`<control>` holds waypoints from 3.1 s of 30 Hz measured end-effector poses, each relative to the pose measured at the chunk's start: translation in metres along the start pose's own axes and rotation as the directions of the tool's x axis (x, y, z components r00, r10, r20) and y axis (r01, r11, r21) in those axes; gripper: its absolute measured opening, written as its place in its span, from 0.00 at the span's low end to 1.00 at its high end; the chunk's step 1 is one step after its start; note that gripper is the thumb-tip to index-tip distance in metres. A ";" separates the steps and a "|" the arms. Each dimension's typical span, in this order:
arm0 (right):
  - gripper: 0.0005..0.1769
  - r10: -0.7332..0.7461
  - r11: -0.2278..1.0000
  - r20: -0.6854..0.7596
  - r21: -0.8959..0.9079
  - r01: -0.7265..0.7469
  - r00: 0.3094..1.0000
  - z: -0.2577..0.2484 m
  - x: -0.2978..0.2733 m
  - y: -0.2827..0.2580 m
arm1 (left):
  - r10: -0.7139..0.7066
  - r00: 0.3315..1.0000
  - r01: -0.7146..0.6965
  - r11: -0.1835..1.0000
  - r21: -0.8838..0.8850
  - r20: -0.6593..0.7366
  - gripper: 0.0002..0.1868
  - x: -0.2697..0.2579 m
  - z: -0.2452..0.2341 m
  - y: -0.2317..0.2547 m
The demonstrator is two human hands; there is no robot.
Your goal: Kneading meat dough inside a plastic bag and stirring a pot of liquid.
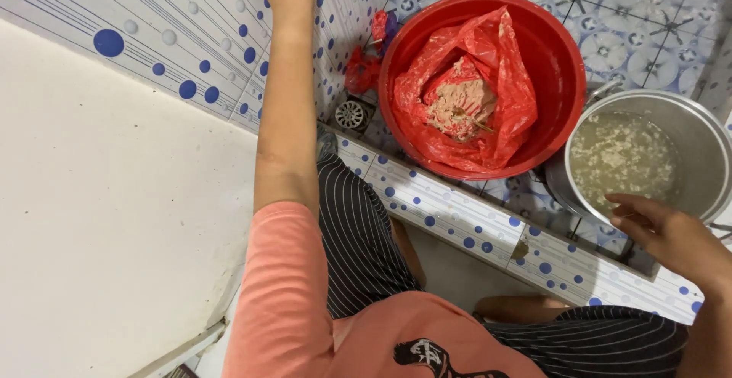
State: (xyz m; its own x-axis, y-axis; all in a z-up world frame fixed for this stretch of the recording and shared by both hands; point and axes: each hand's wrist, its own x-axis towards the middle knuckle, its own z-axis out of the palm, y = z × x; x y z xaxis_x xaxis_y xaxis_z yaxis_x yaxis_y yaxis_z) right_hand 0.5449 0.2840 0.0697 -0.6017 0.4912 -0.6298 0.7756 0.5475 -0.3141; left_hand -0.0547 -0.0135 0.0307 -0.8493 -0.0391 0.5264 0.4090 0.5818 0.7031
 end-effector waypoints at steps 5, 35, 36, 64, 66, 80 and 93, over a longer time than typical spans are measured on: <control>0.30 -0.014 1.000 -0.030 -0.015 0.014 0.999 0.005 0.002 0.012 | 0.000 1.000 0.000 1.000 -0.027 -0.006 0.15 0.002 0.007 0.000; 0.30 0.058 0.998 -0.001 0.014 -0.058 0.998 0.001 0.000 0.006 | -0.562 0.503 0.504 -0.426 -0.751 0.657 0.21 -0.029 0.102 -0.041; 0.30 0.057 0.998 0.000 0.014 -0.057 0.998 0.002 0.003 0.009 | -0.563 0.504 0.504 -0.425 -0.752 0.656 0.21 -0.029 0.093 -0.034; 0.30 0.057 0.998 -0.005 0.028 -0.057 0.998 0.006 0.006 0.014 | -0.487 0.667 0.691 0.122 -0.713 0.564 0.09 -0.037 0.054 -0.029; 0.30 0.047 0.998 -0.005 0.042 -0.047 0.999 0.007 0.007 0.017 | -0.437 0.704 0.674 0.161 -0.721 0.560 0.09 -0.036 0.058 -0.035; 0.29 0.055 0.998 -0.012 0.008 -0.055 0.998 0.013 0.017 0.037 | -0.518 0.745 0.645 0.395 -0.654 0.421 0.12 -0.038 0.048 -0.012; 0.29 0.110 0.994 0.004 0.011 -0.110 0.994 0.008 0.007 0.022 | -0.485 0.722 0.664 0.286 -0.691 0.493 0.15 -0.026 0.064 -0.032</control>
State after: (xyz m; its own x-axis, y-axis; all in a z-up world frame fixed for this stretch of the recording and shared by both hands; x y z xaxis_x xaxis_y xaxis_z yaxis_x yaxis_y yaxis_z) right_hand 0.5591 0.2936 0.0528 -0.5123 0.5454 -0.6634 0.8389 0.4831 -0.2506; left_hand -0.0669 0.0207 -0.0361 -0.9762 0.0902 -0.1973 -0.2169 -0.4211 0.8807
